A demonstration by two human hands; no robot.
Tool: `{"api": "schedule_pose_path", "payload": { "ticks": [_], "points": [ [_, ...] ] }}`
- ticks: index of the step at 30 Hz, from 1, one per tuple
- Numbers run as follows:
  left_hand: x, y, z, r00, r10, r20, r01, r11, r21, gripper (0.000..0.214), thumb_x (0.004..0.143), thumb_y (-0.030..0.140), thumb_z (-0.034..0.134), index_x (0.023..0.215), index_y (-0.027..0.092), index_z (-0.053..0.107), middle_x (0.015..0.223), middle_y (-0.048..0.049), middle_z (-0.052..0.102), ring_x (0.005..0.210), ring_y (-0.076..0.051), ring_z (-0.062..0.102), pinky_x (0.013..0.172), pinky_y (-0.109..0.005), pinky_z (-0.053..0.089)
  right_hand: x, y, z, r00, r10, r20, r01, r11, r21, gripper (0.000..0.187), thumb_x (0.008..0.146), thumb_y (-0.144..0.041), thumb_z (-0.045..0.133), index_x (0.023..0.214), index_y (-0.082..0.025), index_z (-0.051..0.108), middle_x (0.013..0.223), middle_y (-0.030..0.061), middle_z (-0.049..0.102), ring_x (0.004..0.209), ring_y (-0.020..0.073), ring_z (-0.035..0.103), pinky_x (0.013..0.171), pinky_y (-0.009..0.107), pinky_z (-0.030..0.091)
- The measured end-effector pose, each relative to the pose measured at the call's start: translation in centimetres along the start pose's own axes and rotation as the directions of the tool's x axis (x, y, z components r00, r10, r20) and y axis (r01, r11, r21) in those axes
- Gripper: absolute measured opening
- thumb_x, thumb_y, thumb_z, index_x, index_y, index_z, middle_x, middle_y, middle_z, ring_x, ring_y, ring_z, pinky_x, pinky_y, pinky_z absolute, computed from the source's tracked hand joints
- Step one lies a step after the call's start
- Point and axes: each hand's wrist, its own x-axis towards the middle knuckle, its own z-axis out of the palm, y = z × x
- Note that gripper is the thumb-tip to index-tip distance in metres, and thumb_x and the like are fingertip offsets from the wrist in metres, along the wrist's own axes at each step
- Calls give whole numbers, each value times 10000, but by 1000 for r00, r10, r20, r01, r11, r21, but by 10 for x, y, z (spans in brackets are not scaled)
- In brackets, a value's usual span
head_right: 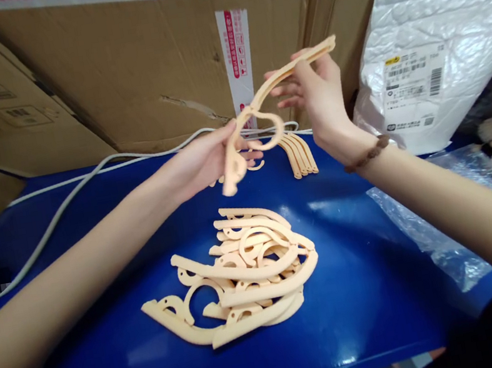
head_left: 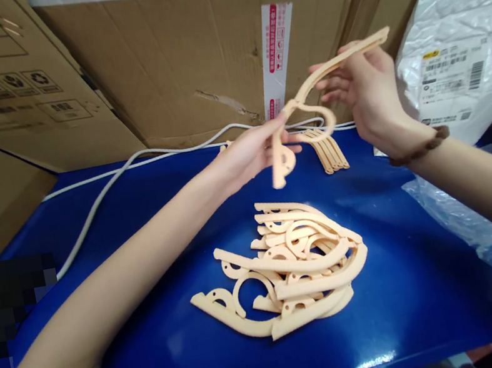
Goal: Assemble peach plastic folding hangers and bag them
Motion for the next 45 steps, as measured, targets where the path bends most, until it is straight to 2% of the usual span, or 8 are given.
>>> {"api": "schedule_pose_path", "payload": {
  "ticks": [7,13,17,23,26,36,41,45],
  "points": [
    [-2,7,-10,997,4,-77,-16,988,-152,263,960,112,559,1215,97,620,1207,-131,721,930,-197,760,750,-242,617,-16,-6,-24,927,-59,371,181,936,-301,243,761,-334,797,926,-242,644,1082,29,759,988,208,686,873,361,522],
    [-1,1,-18,996,15,-91,-31,983,-181,293,947,68,562,1233,109,606,1115,-112,759,863,-150,765,621,-149,586,-13,-16,-37,693,245,678,-92,963,-254,654,930,-686,405,1383,-234,538,1336,84,656,1076,236,670,820,380,535],
    [1,0,-17,998,-21,-54,12,989,-149,298,937,90,584,1233,108,612,1073,-127,766,750,-111,735,494,-110,506,-8,-5,-35,755,250,606,11,919,-393,622,933,-641,476,1391,-227,548,1168,82,720,953,211,674,776,343,525],
    [-4,-3,-12,987,-105,120,126,975,-181,329,915,160,536,1232,145,623,1005,-97,747,660,-112,685,396,-125,445,-17,2,-18,779,16,627,622,104,-776,434,1029,-424,375,1271,-191,651,1006,105,738,855,246,658,650,322,368],
    [-8,-1,-12,983,-90,159,123,969,-214,301,807,93,551,1092,151,626,929,-52,693,594,-101,644,343,-132,399,-22,0,-12,756,70,651,654,-83,-752,451,1037,-353,312,1312,-182,627,1039,129,740,846,264,667,619,328,322],
    [1,-17,-6,995,61,-85,-42,978,205,268,693,1,512,891,181,508,791,8,524,562,-74,464,472,-191,372,10,16,-26,636,420,647,434,499,-750,445,1003,-483,398,1006,-211,751,691,17,671,606,157,545,615,297,427],
    [6,-21,-19,979,156,-128,-94,915,393,243,725,12,501,866,204,453,756,22,494,530,-81,434,491,-234,348,25,31,-61,882,324,342,325,107,-940,459,1030,-434,343,1072,-184,725,902,103,742,797,223,657,703,341,463],
    [8,-19,-16,978,139,-158,-68,920,386,194,769,29,496,871,192,467,767,6,540,526,-79,431,503,-240,354,16,41,-76,929,303,211,256,-117,-960,513,1017,-492,392,1057,-97,718,982,247,728,856,322,686,701,401,456]
  ]
}}
